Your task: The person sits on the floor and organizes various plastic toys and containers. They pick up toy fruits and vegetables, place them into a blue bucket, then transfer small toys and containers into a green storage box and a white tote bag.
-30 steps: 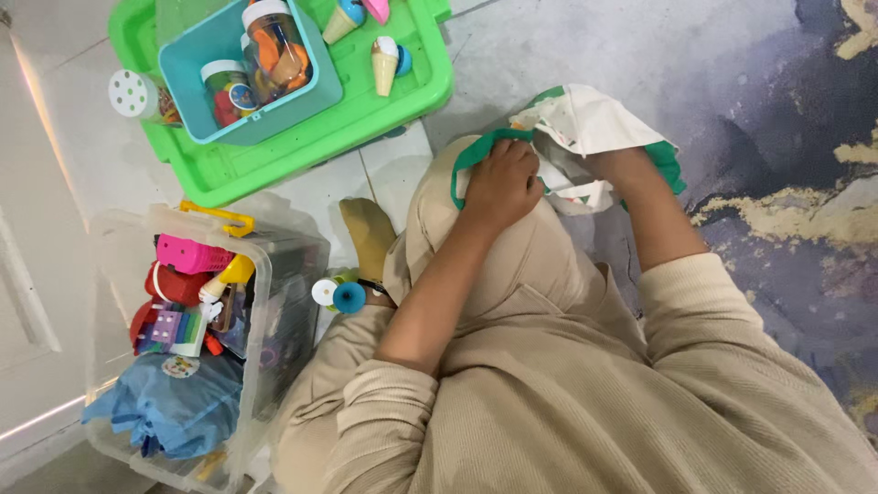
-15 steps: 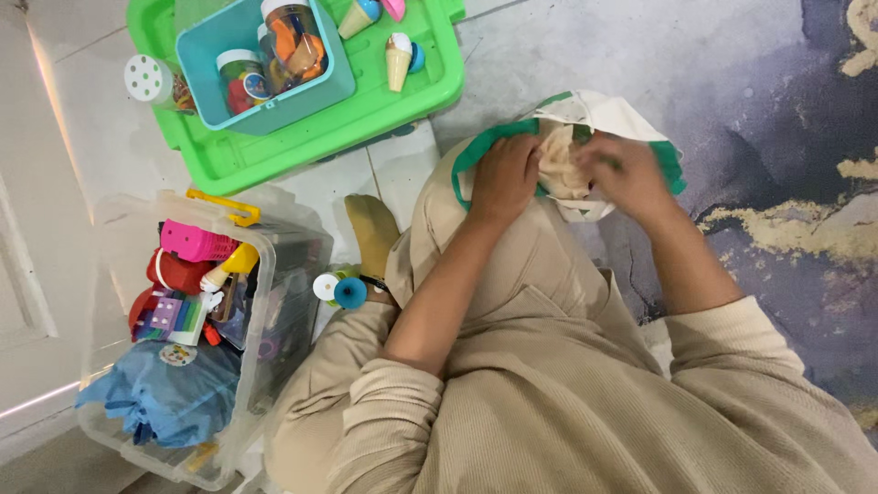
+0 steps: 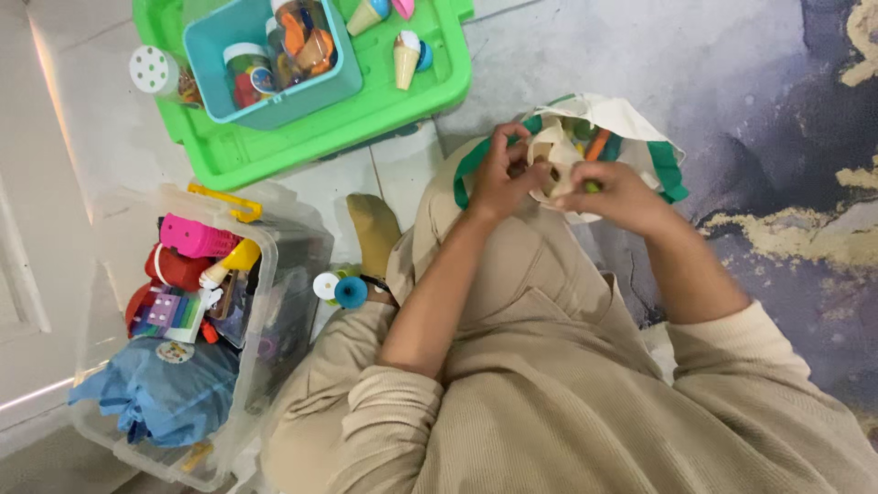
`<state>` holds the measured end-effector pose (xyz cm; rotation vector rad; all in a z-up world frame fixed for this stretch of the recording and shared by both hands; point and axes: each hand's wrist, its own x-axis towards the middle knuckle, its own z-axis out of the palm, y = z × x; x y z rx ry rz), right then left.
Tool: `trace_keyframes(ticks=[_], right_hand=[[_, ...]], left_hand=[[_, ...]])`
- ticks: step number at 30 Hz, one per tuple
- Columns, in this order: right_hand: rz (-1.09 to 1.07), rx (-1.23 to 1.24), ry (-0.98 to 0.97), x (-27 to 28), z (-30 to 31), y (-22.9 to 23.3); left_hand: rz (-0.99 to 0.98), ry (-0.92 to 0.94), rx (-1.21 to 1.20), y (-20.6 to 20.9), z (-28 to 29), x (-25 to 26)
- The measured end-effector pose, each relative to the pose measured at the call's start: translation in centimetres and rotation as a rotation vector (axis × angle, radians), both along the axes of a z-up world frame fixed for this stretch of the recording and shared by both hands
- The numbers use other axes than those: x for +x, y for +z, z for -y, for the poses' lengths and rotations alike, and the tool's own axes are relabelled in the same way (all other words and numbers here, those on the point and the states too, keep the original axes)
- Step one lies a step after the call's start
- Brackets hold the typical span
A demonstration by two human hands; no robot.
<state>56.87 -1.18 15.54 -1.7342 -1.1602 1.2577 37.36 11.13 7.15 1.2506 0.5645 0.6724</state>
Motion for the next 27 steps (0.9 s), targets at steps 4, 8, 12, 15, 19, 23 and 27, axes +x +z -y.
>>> trace_keyframes(ticks=[4,8,12,15,19,23,27], right_hand=[[0.382,0.181,-0.369,2.1,0.6,3.5],[-0.022,0.406,-0.151,1.4,0.2,6.6],[0.384,0.413,0.108,-2.2,-1.4,8.0],[0.534,0.455,0.117,-3.6,-3.1,8.8],[0.464,0.459,0.083,-4.4,-3.9,10.6],[0.467,0.607,0.175,-8.2,-10.8,13.1],[0.627,0.911,0.532,-15.6,-21.4,15.4]], left_hand=[[0.146,0.031,-0.077,-0.2,0.0,0.2],[0.04,0.035,0.035,1.1,0.6,0.1],[0.073,0.053,-0.023,1.3,0.7,-0.3],[0.121,0.152,-0.001,0.0,0.4,0.2],[0.228,0.172,-0.104,-1.1,0.4,1.0],[-0.273,0.196,0.194,1.4,-0.4,0.7],[-0.554,0.119,0.67,6.1,3.3,-2.3]])
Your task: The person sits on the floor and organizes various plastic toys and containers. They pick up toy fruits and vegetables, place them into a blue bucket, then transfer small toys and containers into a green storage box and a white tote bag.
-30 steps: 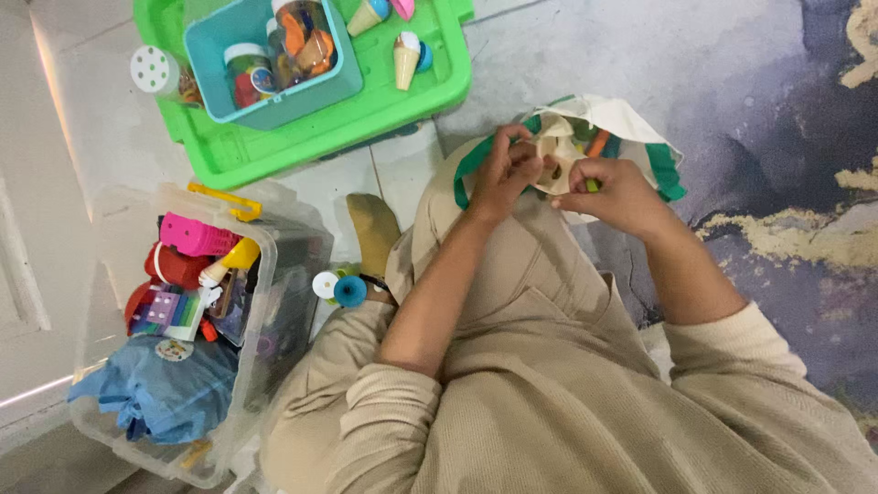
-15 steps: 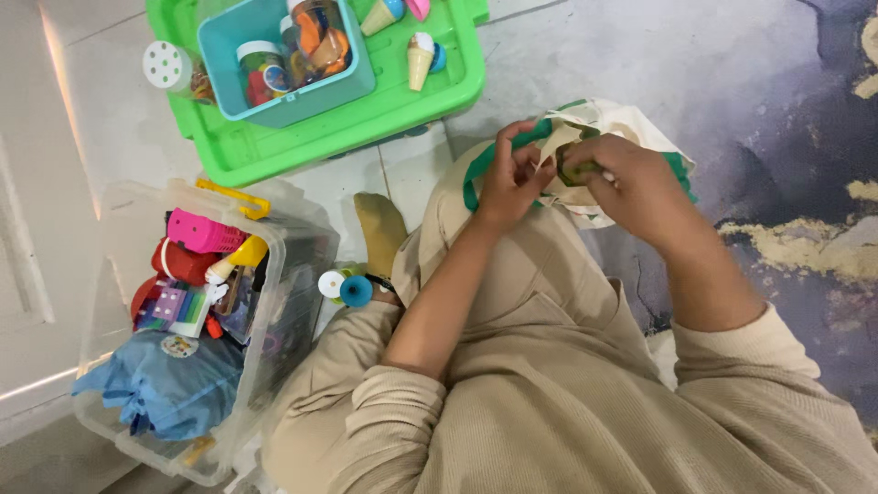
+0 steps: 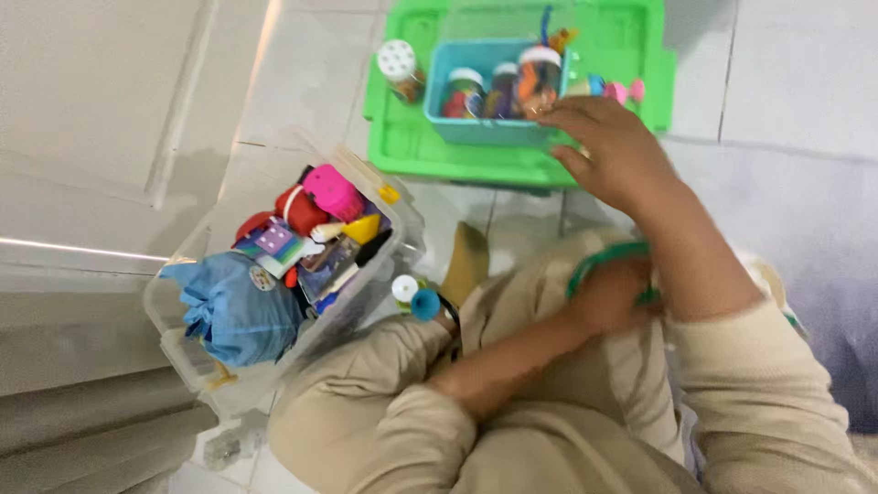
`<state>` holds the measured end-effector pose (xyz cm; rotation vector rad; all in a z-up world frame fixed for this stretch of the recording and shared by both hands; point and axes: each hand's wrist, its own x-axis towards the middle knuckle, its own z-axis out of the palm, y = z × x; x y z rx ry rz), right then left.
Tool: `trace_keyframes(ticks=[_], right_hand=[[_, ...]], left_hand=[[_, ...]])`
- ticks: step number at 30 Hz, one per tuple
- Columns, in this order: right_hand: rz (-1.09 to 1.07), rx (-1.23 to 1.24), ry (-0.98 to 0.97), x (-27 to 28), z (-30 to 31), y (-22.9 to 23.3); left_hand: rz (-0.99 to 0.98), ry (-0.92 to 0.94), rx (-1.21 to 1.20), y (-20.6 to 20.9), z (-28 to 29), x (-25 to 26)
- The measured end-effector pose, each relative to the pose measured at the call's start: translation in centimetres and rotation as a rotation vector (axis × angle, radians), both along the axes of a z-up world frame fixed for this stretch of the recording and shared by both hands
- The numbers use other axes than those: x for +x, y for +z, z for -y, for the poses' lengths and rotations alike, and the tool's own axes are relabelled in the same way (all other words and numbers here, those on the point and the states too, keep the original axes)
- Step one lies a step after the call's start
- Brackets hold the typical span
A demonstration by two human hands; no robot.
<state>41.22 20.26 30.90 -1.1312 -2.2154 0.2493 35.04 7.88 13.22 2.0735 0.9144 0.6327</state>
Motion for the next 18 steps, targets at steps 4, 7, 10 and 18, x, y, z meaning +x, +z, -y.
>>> trace_keyframes(ticks=[4,7,10,18], right_hand=[[0.124,0.047,-0.107,-3.9,-5.5,-0.2],[0.148,-0.066,-0.177,-3.5,-6.8,-1.1],[0.078,-0.183,-0.294,-3.2,-7.5,-1.8],[-0.13,-0.125,-0.367,-4.6,-8.1,-0.9]], left_hand=[[0.124,-0.163,0.256,1.9,4.6,-10.2],[0.075,-0.06,0.128,2.2,5.0,-19.3],[0.053,0.182,0.041,3.0,5.0,-26.4],[0.069,0.211,0.131,6.4,-0.8,-28.8]])
